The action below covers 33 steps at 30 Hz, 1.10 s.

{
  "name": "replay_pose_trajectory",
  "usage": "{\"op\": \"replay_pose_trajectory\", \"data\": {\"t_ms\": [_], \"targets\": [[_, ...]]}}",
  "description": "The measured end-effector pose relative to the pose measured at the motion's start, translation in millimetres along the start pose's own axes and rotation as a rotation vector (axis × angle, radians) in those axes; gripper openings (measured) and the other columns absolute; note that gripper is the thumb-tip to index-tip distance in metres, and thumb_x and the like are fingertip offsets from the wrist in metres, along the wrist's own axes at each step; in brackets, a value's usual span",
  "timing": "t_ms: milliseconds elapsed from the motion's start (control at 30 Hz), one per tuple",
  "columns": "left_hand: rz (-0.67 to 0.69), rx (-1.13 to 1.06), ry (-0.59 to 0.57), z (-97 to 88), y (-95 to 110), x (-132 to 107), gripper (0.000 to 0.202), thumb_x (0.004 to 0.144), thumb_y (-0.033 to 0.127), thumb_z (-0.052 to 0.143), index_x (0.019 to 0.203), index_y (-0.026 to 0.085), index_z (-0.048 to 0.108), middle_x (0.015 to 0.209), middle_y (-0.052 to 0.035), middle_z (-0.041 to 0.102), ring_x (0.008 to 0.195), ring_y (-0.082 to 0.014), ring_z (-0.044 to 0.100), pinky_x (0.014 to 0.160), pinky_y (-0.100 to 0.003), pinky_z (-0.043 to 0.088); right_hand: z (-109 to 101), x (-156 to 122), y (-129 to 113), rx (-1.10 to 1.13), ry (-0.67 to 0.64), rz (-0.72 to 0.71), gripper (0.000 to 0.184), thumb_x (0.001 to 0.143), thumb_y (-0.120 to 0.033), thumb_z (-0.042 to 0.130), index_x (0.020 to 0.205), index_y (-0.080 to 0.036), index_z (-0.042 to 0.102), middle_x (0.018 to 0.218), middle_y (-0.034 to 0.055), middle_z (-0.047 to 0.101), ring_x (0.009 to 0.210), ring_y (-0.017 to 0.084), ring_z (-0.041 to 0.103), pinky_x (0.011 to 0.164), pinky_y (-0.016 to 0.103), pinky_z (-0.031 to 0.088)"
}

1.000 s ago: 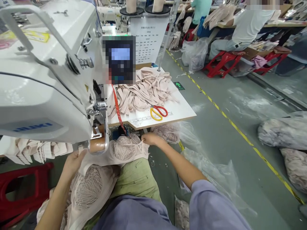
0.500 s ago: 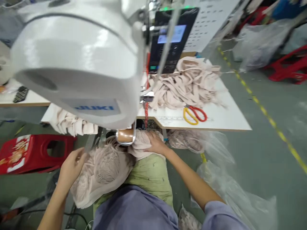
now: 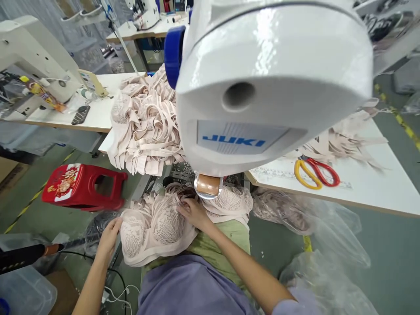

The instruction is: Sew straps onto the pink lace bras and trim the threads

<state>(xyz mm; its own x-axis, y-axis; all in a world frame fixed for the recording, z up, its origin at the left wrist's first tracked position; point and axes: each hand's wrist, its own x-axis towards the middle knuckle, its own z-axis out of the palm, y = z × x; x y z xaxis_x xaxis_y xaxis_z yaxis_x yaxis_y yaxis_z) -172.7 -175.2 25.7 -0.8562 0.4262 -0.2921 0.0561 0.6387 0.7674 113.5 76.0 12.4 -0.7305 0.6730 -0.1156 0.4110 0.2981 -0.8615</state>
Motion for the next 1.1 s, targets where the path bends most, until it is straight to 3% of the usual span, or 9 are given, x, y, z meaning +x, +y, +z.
{"op": "replay_pose_trajectory", "data": {"t_ms": [67,167,300,367,467,567,633,833,1100], "targets": [[0.054,0.023,-0.046,-2.4,7.6,10.7,0.06,0.067,0.067,0.069,0.096,0.014,0.071,0.094,-0.011,0.077,0.091,-0.026,0.071,0.086,-0.039,0.055,18.9,18.4,-8.0,0.034,0.044,0.027,0.03,0.093,-0.046,0.055,0.101,-0.019,0.066,0.097,0.007,0.069,0.087,0.022,0.066,0.079,0.035,0.051],[0.136,0.106,-0.038,-10.5,18.4,15.3,0.052,0.067,0.063,0.068,0.089,0.016,0.073,0.087,-0.0095,0.077,0.086,-0.0278,0.07,0.085,-0.04,0.054,27.0,31.0,-10.9,0.088,0.098,0.044,0.023,0.089,-0.042,0.058,0.088,-0.02,0.064,0.089,0.0055,0.066,0.083,0.023,0.062,0.079,0.036,0.048],[0.23,0.205,0.093,-21.7,24.4,8.1,0.044,0.078,0.057,0.057,0.093,0.019,0.073,0.106,-0.0125,0.074,0.107,-0.0311,0.065,0.101,-0.043,0.046,21.8,21.0,-6.5,0.196,0.149,0.042,0.023,0.09,-0.043,0.053,0.089,-0.022,0.061,0.095,0.006,0.063,0.09,0.023,0.06,0.083,0.036,0.046],[0.243,0.227,0.125,-23.3,23.2,6.6,0.044,0.086,0.054,0.051,0.102,0.018,0.071,0.113,-0.013,0.071,0.112,-0.0291,0.063,0.104,-0.042,0.044,20.2,13.5,-4.0,0.254,0.143,0.063,0.026,0.091,-0.046,0.051,0.09,-0.022,0.059,0.088,0.0043,0.062,0.082,0.022,0.059,0.078,0.035,0.047],[0.204,0.252,0.067,-18.7,18.3,13.1,0.039,0.089,0.051,0.057,0.1,0.016,0.069,0.103,-0.0111,0.073,0.098,-0.0247,0.068,0.094,-0.042,0.051,20.1,8.2,-4.0,0.339,0.099,0.113,0.03,0.087,-0.051,0.058,0.092,-0.021,0.061,0.082,0.003,0.065,0.077,0.022,0.06,0.074,0.034,0.048],[0.166,0.265,-0.045,-12.1,14.8,23.1,0.034,0.088,0.049,0.067,0.089,0.015,0.068,0.086,-0.0034,0.072,0.08,-0.0193,0.069,0.081,-0.04,0.055,17.6,7.1,-9.7,0.422,0.058,0.154,0.036,0.089,-0.053,0.058,0.101,-0.02,0.067,0.09,0.0054,0.07,0.086,0.024,0.065,0.078,0.034,0.05],[0.173,0.26,-0.062,-11.1,15.6,25.2,0.035,0.088,0.049,0.067,0.087,0.015,0.069,0.084,-0.0018,0.072,0.079,-0.0191,0.069,0.081,-0.039,0.055,13.4,4.7,-14.8,0.467,0.051,0.169,0.039,0.091,-0.054,0.057,0.105,-0.02,0.069,0.097,0.0067,0.072,0.092,0.025,0.066,0.08,0.034,0.051],[0.27,0.154,0.065,-28.3,30.7,0.7,0.046,0.087,0.056,0.056,0.103,0.017,0.075,0.113,-0.011,0.075,0.11,-0.0285,0.066,0.1,-0.04,0.048,-1.8,-14.2,-20.8,0.563,0.072,0.2,0.046,0.085,-0.058,0.064,0.109,-0.02,0.07,0.105,0.0086,0.073,0.097,0.026,0.066,0.084,0.035,0.051],[0.231,-0.078,0.119,-46.1,46.1,-22.2,0.05,0.083,0.053,0.063,0.111,0.014,0.074,0.116,-0.0122,0.076,0.111,-0.0292,0.068,0.101,-0.041,0.05,-9.6,-29.9,-34.2,0.631,0.045,0.278,0.056,0.079,-0.065,0.069,0.113,-0.02,0.071,0.11,0.0108,0.073,0.102,0.029,0.066,0.086,0.037,0.054]]}}
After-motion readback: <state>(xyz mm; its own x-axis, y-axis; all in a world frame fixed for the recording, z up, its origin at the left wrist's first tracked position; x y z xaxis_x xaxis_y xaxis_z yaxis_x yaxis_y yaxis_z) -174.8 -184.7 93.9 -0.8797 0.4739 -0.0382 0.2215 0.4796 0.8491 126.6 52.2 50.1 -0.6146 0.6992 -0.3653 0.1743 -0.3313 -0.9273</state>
